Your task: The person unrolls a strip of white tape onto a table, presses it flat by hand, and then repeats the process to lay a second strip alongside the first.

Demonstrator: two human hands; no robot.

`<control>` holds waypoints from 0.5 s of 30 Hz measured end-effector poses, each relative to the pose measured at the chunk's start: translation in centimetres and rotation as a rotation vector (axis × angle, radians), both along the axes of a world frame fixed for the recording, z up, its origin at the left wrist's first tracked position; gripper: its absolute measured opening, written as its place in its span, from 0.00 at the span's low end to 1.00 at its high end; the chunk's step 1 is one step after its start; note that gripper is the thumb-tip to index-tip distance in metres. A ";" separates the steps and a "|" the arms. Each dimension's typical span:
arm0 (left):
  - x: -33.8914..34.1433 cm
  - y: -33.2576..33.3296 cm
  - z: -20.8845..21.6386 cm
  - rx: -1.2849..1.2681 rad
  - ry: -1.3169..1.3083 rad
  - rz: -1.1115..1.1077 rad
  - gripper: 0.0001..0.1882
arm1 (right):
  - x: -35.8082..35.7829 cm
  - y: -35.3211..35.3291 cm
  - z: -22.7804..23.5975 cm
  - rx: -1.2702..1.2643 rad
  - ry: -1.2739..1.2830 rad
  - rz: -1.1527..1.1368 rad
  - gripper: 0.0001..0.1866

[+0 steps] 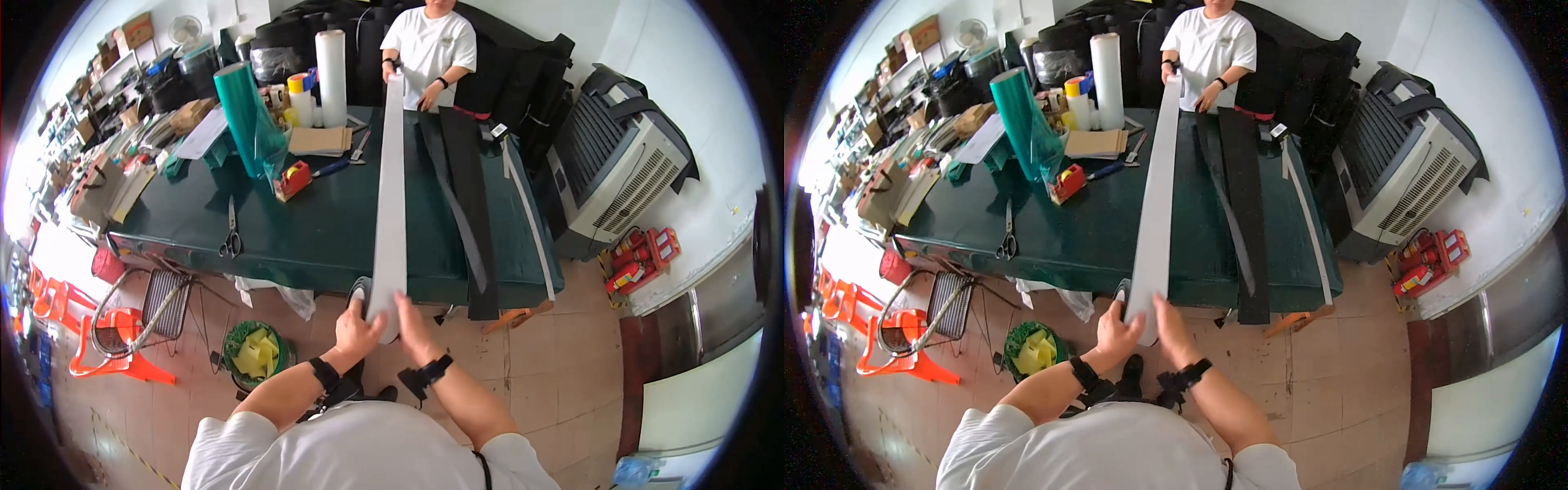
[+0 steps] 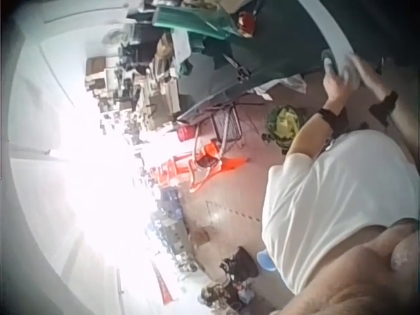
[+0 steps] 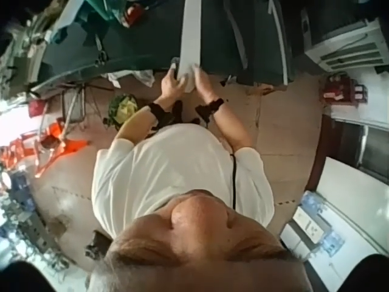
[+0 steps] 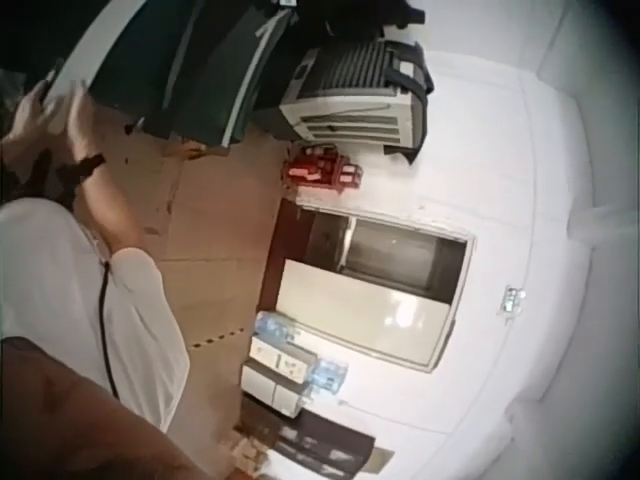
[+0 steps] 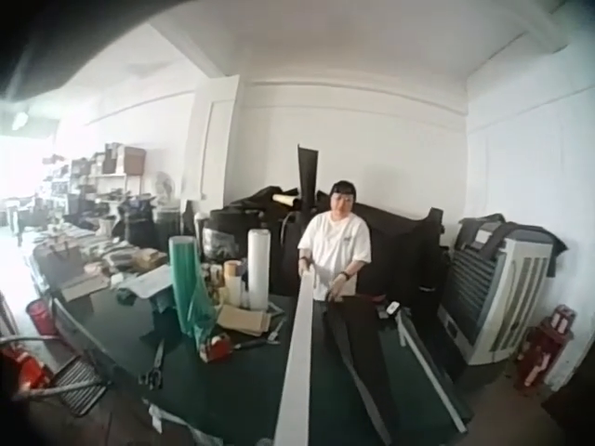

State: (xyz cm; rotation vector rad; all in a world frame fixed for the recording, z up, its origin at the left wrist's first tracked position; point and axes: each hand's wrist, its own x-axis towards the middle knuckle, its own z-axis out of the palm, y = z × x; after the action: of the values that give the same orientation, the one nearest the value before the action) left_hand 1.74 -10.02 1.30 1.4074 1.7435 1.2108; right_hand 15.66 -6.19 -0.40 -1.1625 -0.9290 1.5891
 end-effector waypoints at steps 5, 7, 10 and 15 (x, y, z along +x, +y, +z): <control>-0.3 -1.7 -1.4 0.349 0.374 -0.253 0.23 | 1.1 2.0 0.4 -0.403 0.267 -0.004 0.28; -0.1 -1.6 -1.7 0.368 0.358 -0.273 0.23 | 0.9 1.3 -0.5 -0.275 0.048 -0.044 0.29; 0.7 0.2 -1.4 -0.005 -0.325 -0.081 0.24 | -0.2 -0.8 -0.8 0.000 -0.379 -0.119 0.32; -0.3 3.0 3.9 -0.570 -1.096 0.004 0.27 | -0.3 -4.8 0.0 0.474 -0.662 -0.136 0.27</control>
State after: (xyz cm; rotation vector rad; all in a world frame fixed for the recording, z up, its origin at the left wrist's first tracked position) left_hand 1.43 -7.01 5.22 0.2609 1.1194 1.0351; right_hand 15.36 -10.99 -0.37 -1.3806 -1.5132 0.7950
